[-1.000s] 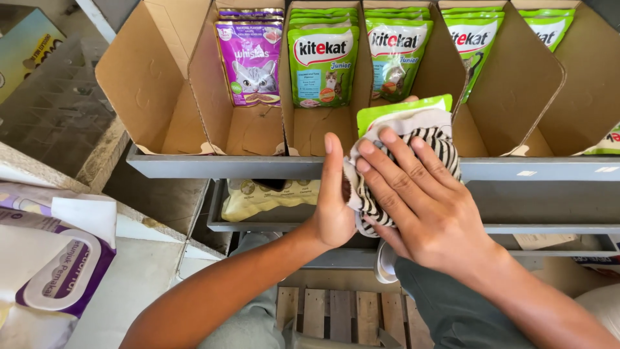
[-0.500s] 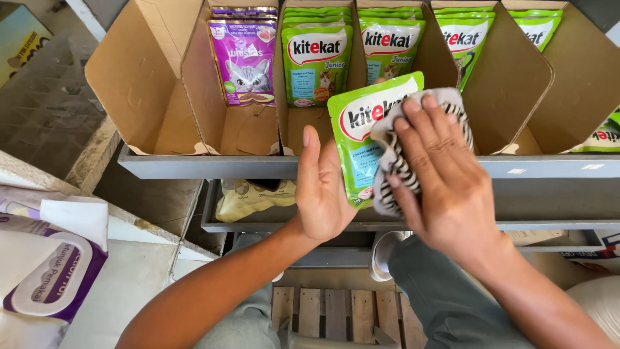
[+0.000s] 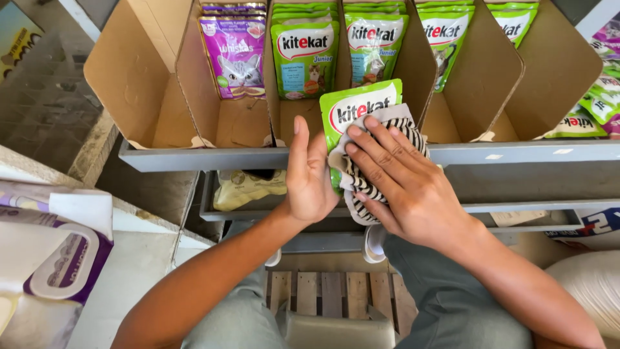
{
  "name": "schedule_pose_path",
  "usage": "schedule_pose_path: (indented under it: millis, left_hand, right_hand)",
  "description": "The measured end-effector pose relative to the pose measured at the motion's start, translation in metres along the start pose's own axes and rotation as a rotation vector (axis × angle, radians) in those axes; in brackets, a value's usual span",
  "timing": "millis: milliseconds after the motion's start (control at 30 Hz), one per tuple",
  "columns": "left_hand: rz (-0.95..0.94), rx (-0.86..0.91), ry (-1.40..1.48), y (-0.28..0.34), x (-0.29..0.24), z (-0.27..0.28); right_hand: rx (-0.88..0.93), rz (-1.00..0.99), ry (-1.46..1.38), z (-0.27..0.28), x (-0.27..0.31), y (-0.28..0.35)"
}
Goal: Wiping individual cat food pouches with a cloth and placing them on a retail shelf.
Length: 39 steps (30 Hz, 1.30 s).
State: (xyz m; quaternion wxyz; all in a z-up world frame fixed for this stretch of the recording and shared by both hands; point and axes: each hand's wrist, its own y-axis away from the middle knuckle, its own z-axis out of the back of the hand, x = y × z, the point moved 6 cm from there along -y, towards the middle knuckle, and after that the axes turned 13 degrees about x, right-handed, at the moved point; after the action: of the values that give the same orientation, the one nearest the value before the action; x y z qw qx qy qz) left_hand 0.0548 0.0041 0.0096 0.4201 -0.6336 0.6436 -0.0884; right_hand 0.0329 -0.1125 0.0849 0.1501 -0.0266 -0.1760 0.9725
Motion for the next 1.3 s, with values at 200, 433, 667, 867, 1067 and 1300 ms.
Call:
schedule_pose_path:
  millis: [200,433,667,867,1067,1300]
  left_hand:
    - [-0.021,0.025,0.023,-0.003,0.002,-0.009]
    - [-0.018,0.058,0.042,-0.007,0.004,-0.008]
    - [0.024,0.046,0.080,-0.007,0.007,0.010]
    - [0.072,0.050,0.013,-0.013,0.012,0.009]
    - [0.073,0.077,0.133,-0.005,0.020,0.030]
    - [-0.017,0.101,0.123,-0.006,0.010,0.037]
  right_hand:
    - [-0.005,-0.017,0.009,0.011,0.009,0.003]
    - [-0.043,-0.072,0.100,0.005,0.000,0.008]
    - [-0.119,-0.068,0.145,-0.005,0.000,-0.005]
    - [-0.231,-0.105,0.118,-0.014,-0.026,-0.007]
    - [-0.207,-0.032,0.158,-0.030,-0.028,-0.013]
    - [-0.180,-0.044,0.171,-0.048,-0.025,-0.016]
